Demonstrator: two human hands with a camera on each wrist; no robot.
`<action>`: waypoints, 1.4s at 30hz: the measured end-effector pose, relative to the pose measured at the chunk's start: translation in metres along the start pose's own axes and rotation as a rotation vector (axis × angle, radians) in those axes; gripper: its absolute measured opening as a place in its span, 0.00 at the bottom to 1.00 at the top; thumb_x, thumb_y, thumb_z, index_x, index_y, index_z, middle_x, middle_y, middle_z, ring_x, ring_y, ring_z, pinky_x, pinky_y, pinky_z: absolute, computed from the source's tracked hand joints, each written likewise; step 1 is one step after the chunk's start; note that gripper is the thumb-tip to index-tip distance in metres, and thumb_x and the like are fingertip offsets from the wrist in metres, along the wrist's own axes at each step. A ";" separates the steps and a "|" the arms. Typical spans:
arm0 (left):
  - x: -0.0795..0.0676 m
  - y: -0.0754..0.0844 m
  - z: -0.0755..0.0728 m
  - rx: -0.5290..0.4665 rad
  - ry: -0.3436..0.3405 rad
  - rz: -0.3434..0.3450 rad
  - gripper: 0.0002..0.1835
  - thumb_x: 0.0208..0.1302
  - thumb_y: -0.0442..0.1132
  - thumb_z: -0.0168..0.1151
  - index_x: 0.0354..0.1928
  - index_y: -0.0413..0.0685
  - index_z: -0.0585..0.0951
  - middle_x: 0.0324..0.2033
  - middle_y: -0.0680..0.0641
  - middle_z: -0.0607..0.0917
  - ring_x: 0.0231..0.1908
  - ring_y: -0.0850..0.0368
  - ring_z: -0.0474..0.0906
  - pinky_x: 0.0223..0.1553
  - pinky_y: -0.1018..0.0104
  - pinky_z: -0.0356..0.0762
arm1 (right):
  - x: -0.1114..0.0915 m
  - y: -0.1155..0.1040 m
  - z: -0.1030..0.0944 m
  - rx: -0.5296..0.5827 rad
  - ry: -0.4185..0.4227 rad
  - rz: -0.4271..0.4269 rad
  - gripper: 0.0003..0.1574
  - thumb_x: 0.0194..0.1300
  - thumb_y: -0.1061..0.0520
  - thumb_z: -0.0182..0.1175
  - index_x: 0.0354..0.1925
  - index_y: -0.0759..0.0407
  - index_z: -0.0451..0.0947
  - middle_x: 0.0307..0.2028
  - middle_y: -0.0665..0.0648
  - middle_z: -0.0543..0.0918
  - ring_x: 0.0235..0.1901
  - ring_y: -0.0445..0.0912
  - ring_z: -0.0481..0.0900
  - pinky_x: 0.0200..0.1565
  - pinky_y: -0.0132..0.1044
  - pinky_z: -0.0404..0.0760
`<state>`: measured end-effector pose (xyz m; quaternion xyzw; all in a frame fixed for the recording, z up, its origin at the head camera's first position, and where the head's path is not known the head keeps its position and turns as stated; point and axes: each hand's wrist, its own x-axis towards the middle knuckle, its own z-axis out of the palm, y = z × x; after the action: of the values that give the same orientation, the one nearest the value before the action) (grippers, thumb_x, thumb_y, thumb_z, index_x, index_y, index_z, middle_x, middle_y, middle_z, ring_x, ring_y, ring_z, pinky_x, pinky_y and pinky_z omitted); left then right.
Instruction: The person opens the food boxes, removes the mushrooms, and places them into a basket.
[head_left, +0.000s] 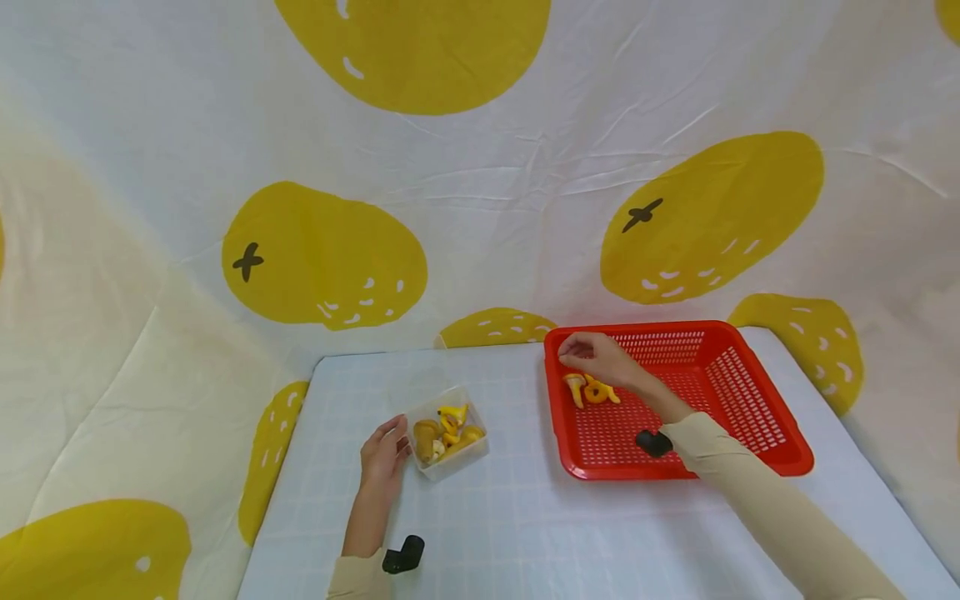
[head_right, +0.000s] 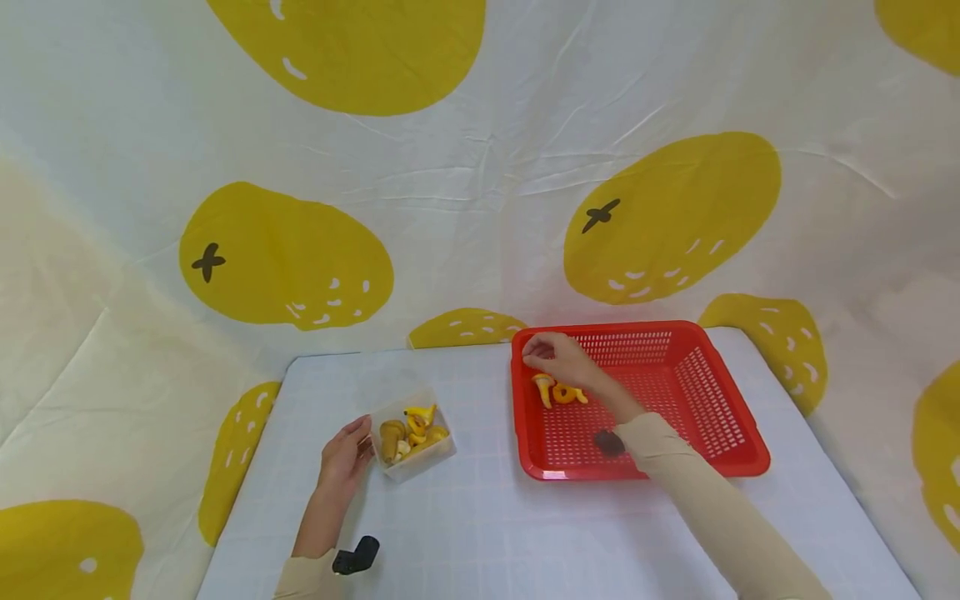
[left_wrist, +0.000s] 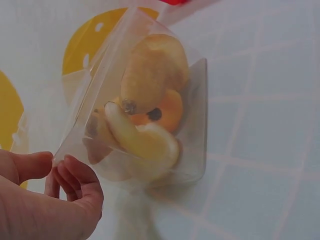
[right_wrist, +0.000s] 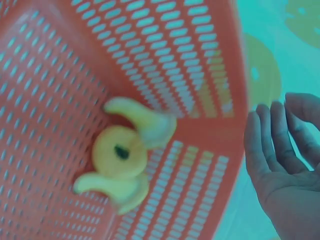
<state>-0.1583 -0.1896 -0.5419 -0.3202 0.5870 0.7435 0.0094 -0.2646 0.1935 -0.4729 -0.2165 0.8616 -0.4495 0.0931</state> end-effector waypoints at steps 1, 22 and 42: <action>0.000 0.001 -0.001 -0.009 -0.010 -0.006 0.25 0.77 0.42 0.60 0.68 0.36 0.72 0.47 0.49 0.76 0.46 0.55 0.71 0.44 0.74 0.76 | 0.002 -0.003 0.003 0.005 -0.007 -0.005 0.11 0.74 0.59 0.63 0.49 0.67 0.81 0.44 0.60 0.85 0.45 0.53 0.80 0.54 0.48 0.81; 0.004 0.001 -0.004 -0.038 -0.032 -0.016 0.25 0.77 0.41 0.59 0.69 0.35 0.71 0.46 0.50 0.76 0.42 0.58 0.71 0.39 0.74 0.75 | 0.036 -0.043 0.079 0.119 -0.123 -0.090 0.09 0.72 0.61 0.65 0.48 0.64 0.82 0.42 0.57 0.86 0.43 0.49 0.82 0.52 0.40 0.84; 0.007 -0.003 -0.002 -0.046 -0.028 0.016 0.23 0.77 0.40 0.59 0.66 0.34 0.73 0.46 0.48 0.78 0.39 0.59 0.71 0.37 0.74 0.75 | 0.048 -0.068 0.146 0.173 -0.318 -0.154 0.15 0.71 0.66 0.64 0.54 0.70 0.79 0.50 0.66 0.84 0.46 0.47 0.79 0.54 0.34 0.81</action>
<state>-0.1611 -0.1931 -0.5481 -0.3054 0.5719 0.7613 0.0042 -0.2360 0.0305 -0.5006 -0.3411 0.7750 -0.4880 0.2116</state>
